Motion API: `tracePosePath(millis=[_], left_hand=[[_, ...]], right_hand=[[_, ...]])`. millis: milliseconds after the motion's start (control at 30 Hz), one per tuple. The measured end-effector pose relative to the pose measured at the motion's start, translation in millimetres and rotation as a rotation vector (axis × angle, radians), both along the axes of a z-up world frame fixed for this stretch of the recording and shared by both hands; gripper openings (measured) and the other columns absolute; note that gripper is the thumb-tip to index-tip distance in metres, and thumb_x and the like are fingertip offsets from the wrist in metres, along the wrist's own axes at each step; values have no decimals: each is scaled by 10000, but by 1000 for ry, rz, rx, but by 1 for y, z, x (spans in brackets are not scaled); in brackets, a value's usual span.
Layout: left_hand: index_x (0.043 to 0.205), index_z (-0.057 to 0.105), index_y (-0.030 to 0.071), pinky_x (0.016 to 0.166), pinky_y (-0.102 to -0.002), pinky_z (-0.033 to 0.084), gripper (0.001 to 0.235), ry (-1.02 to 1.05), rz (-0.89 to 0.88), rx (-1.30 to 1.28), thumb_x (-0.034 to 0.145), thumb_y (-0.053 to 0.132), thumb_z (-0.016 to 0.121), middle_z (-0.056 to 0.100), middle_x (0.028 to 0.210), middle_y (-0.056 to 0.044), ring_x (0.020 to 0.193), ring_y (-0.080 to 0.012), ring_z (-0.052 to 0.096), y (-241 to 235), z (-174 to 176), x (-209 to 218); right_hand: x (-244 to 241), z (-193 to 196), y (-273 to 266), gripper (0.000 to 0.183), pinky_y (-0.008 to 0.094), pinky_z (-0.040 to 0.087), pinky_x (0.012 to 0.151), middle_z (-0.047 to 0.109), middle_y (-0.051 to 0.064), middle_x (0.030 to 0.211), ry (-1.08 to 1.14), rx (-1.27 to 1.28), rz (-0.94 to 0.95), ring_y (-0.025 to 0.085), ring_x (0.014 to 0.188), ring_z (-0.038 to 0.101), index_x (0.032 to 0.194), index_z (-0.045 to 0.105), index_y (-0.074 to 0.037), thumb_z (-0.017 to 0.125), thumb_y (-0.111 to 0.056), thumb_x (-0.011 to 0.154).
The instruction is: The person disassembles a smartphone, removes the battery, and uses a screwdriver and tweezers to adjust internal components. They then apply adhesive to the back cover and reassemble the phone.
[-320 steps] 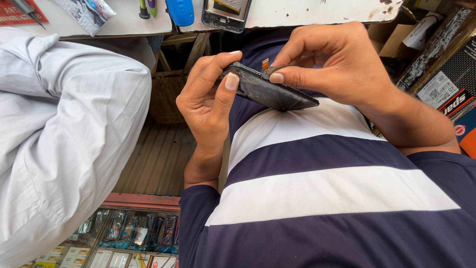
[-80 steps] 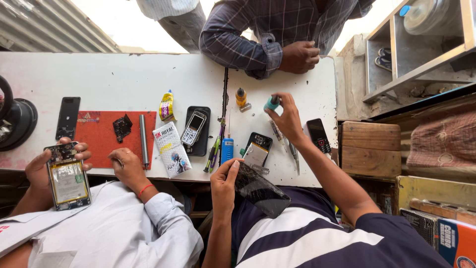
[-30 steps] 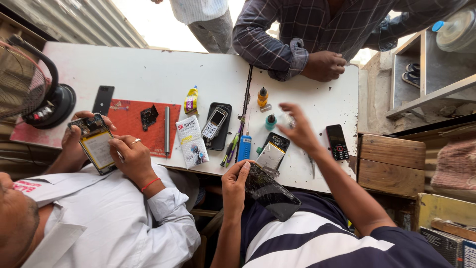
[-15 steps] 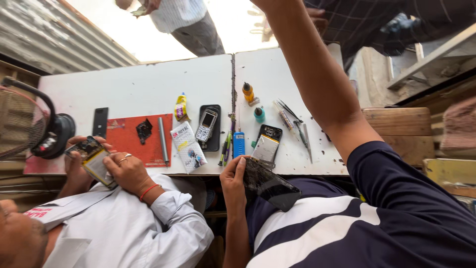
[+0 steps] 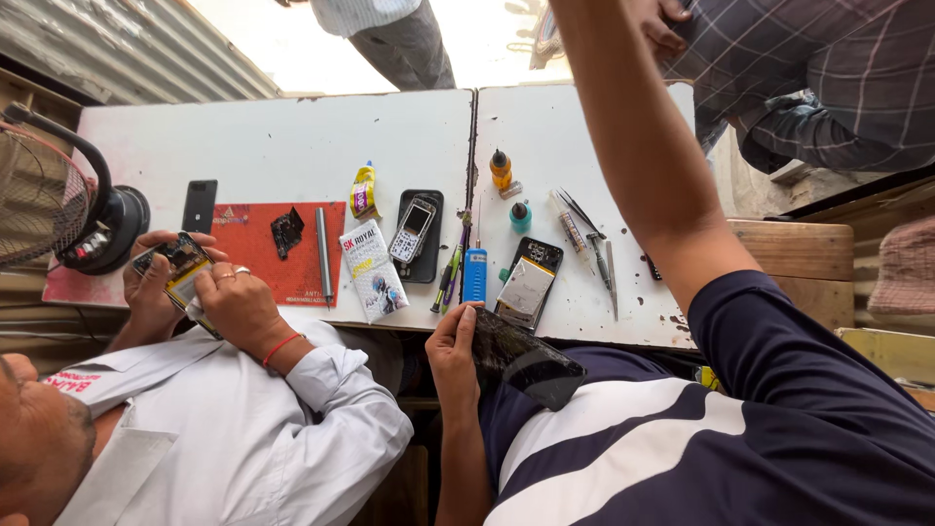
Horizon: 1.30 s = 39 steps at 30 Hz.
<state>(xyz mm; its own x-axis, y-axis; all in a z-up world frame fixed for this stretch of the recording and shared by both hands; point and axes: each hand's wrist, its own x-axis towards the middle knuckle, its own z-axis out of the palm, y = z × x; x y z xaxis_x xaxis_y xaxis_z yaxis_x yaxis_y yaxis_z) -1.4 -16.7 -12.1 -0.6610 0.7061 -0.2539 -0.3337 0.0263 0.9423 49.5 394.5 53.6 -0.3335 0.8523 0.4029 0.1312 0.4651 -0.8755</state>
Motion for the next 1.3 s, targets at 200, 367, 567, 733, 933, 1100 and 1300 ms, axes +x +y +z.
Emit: tracePosePath(millis=[200, 367, 567, 733, 933, 1100, 1300], left_hand=[[1111, 779, -41, 637, -178, 365, 224, 7, -32, 47, 1028, 116, 643, 676, 860, 29, 729, -7, 493, 6, 0, 0], [1097, 768, -50, 686, -183, 448, 227, -55, -45, 52, 1009, 113, 638, 731, 884, -12, 759, -34, 589, 14, 8, -1], [1086, 767, -54, 650, -181, 424, 211, -50, -60, 24, 1008, 95, 640, 712, 870, 18, 732, -16, 559, 25, 12, -4], [1088, 787, -19, 520, -212, 221, 188, 55, -117, -97, 1024, 101, 657, 516, 713, 106, 602, 12, 329, 37, 19, -4], [1129, 774, -9, 558, -210, 228, 192, 97, -200, -25, 1068, 118, 644, 527, 740, 109, 643, 16, 341, 39, 20, -3], [1150, 764, -17, 602, -203, 273, 182, 112, -217, -8, 1079, 105, 649, 590, 818, 87, 705, 9, 394, 37, 26, 1], [1142, 767, -13, 594, -194, 286, 171, 159, -222, -16, 1070, 92, 651, 609, 814, 73, 696, 9, 411, 34, 29, 6]], right_hand=[[35, -23, -27, 362, 351, 553, 947, 695, 142, 1172, 51, -43, 20, 207, 1062, 662, 1251, 671, 12, 611, -293, 1067], [48, -14, -29, 403, 349, 554, 937, 702, 149, 1163, 175, -79, 125, 205, 1052, 666, 1262, 667, 23, 618, -325, 1065], [119, -67, -183, 453, 348, 555, 925, 710, 158, 1153, 200, -429, 495, 203, 1040, 672, 1275, 663, 35, 627, -363, 1063], [145, -56, -269, 531, 374, 556, 1042, 672, 115, 1240, 279, -711, 575, 198, 1196, 653, 1364, 601, 7, 634, -409, 1036], [148, -37, -284, 400, 369, 574, 1064, 586, 98, 1320, 99, -688, 480, 188, 1263, 611, 1362, 568, -1, 725, -102, 1008], [138, -29, -284, 326, 317, 599, 1032, 604, 107, 1306, -83, -493, 419, 162, 1201, 654, 1320, 625, 0, 723, 39, 1012], [128, -19, -282, 226, 285, 630, 917, 689, 99, 1152, -221, -415, 371, 150, 1036, 704, 1207, 702, 5, 752, 29, 988]])
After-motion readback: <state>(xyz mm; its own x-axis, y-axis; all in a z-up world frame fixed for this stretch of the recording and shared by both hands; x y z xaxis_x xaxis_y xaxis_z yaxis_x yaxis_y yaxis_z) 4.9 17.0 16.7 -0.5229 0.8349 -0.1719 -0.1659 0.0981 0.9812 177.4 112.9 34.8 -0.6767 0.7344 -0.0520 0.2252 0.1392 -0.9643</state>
